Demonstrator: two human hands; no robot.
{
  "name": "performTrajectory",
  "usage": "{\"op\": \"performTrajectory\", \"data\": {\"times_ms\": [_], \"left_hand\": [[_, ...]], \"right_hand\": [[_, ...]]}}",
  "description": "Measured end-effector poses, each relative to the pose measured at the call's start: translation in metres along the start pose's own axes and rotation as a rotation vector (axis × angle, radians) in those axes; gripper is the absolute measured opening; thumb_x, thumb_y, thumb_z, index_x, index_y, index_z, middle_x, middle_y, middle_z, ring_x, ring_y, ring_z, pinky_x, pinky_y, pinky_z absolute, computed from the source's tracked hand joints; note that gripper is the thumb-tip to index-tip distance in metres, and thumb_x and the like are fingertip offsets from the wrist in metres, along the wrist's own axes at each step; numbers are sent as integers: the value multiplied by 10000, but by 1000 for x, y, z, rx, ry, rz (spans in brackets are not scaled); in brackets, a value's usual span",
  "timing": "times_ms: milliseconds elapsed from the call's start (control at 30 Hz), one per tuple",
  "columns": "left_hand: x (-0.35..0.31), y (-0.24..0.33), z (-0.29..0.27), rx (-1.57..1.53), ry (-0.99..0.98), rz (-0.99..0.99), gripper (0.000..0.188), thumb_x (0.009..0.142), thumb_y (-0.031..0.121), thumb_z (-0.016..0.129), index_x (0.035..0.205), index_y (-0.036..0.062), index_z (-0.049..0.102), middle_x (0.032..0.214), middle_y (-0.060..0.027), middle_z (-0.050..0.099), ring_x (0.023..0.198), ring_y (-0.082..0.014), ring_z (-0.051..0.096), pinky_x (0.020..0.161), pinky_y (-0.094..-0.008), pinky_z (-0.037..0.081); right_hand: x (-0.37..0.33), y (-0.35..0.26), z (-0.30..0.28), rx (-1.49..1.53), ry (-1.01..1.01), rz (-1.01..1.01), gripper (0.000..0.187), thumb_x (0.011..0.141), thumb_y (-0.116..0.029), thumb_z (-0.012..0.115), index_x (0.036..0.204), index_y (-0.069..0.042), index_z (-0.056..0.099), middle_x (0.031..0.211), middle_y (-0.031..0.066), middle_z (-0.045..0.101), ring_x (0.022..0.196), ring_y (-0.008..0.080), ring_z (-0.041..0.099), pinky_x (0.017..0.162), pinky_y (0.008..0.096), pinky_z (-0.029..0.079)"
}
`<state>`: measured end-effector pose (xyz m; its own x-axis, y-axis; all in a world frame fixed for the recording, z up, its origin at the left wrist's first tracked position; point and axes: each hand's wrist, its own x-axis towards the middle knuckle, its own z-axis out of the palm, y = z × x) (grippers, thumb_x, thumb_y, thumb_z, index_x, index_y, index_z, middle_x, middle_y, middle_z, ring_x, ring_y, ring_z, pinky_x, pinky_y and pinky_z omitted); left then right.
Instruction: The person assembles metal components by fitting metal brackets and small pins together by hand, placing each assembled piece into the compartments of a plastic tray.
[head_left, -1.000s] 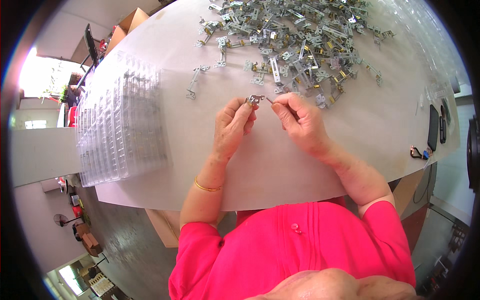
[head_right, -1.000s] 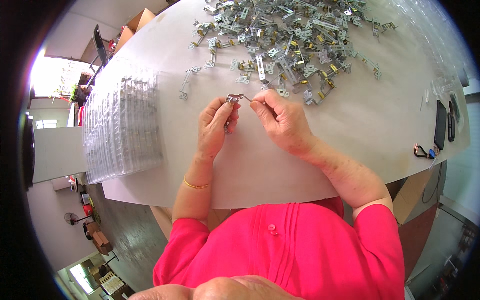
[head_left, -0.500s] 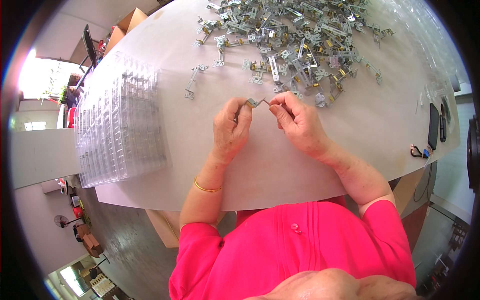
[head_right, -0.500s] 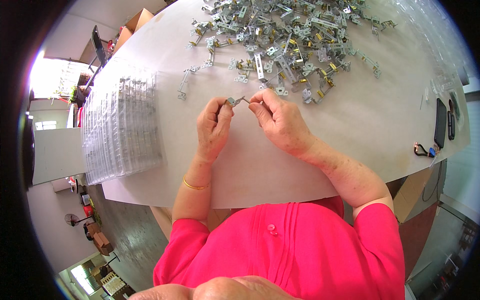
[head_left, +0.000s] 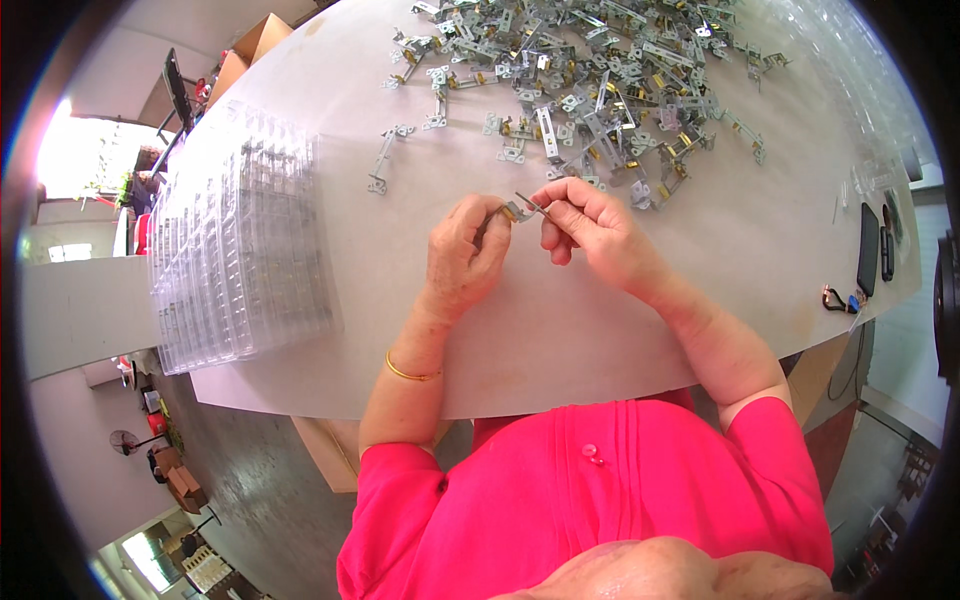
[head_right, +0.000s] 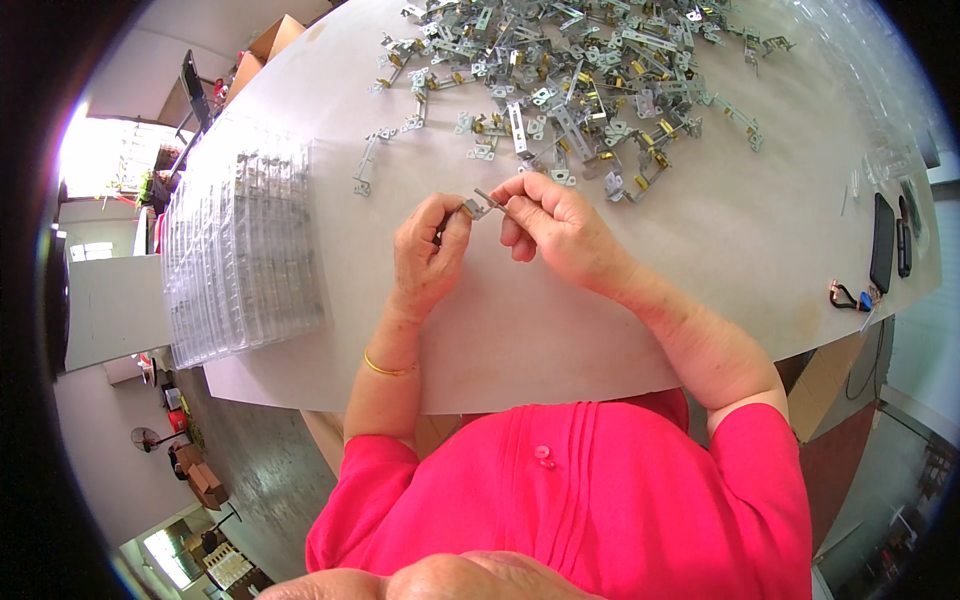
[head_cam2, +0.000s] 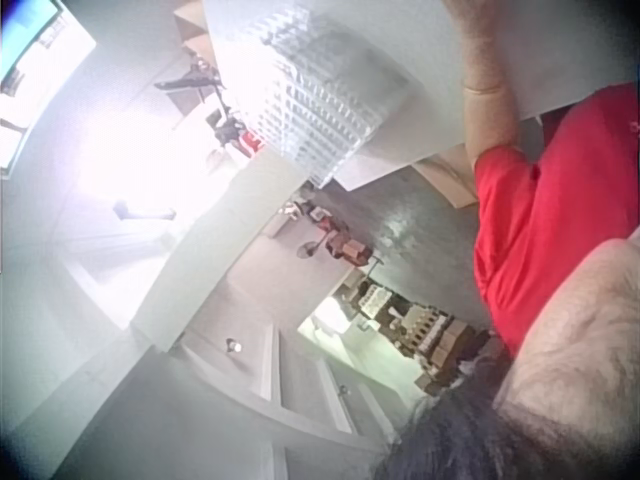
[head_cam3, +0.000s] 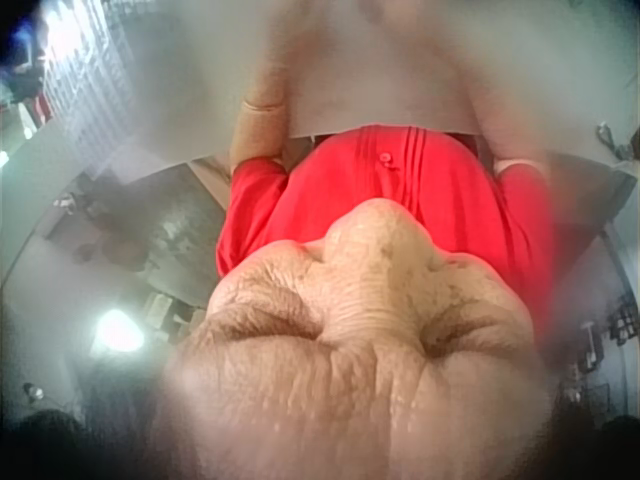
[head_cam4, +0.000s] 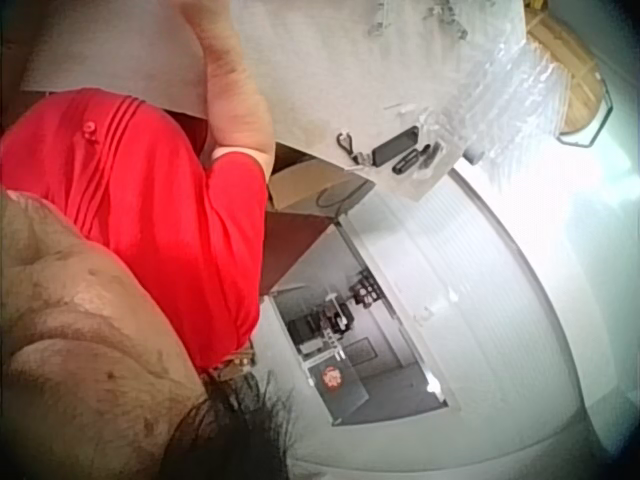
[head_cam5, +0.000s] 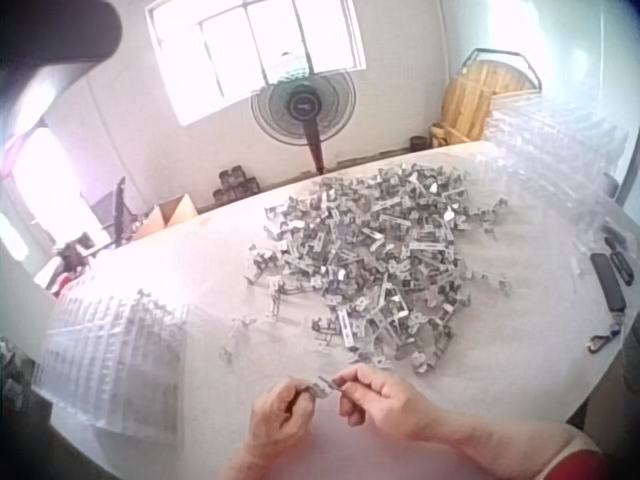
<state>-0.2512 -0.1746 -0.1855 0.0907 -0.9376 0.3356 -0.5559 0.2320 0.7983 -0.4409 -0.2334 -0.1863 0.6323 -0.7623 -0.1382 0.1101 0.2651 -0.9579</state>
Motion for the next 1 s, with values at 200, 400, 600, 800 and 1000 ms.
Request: {"op": "performTrajectory", "data": {"times_ms": [200,400,600,800,1000], "left_hand": [[0,-1,1,-27,-99,107,22,880,-16,602,884,-3,618,715,-45,563,563,-100,461,514,-261,381],[-1,1,-1,-28,-174,110,34,844,-27,617,869,-6,622,725,-56,580,545,-107,482,505,-261,387],[-2,2,1,-64,-295,148,15,848,-2,616,859,-9,621,707,-62,566,543,-105,481,509,-264,385],[-4,-2,-2,-267,-271,-289,109,943,89,575,893,9,630,704,7,573,587,-44,482,526,-227,384],[1,-1,-3,-388,-269,-435,169,987,163,566,930,23,641,717,24,575,607,-36,487,529,-203,385]], "right_hand": [[1,-5,-4,83,-65,118,203,1043,-196,501,1097,-33,608,821,12,626,708,81,592,651,237,507],[1,-5,-6,-64,-54,106,153,1003,-181,590,1008,-30,617,849,-3,627,772,68,592,683,237,501],[-2,-4,0,-171,58,-76,104,999,-126,593,998,-24,612,886,-13,625,840,49,561,773,224,479],[-2,-9,-4,-17,179,-285,70,999,-99,592,977,-34,608,958,-7,637,899,72,586,833,254,495],[0,-7,-1,-500,35,-652,73,914,-26,659,965,-36,609,1000,55,663,928,181,635,827,306,509]]}}
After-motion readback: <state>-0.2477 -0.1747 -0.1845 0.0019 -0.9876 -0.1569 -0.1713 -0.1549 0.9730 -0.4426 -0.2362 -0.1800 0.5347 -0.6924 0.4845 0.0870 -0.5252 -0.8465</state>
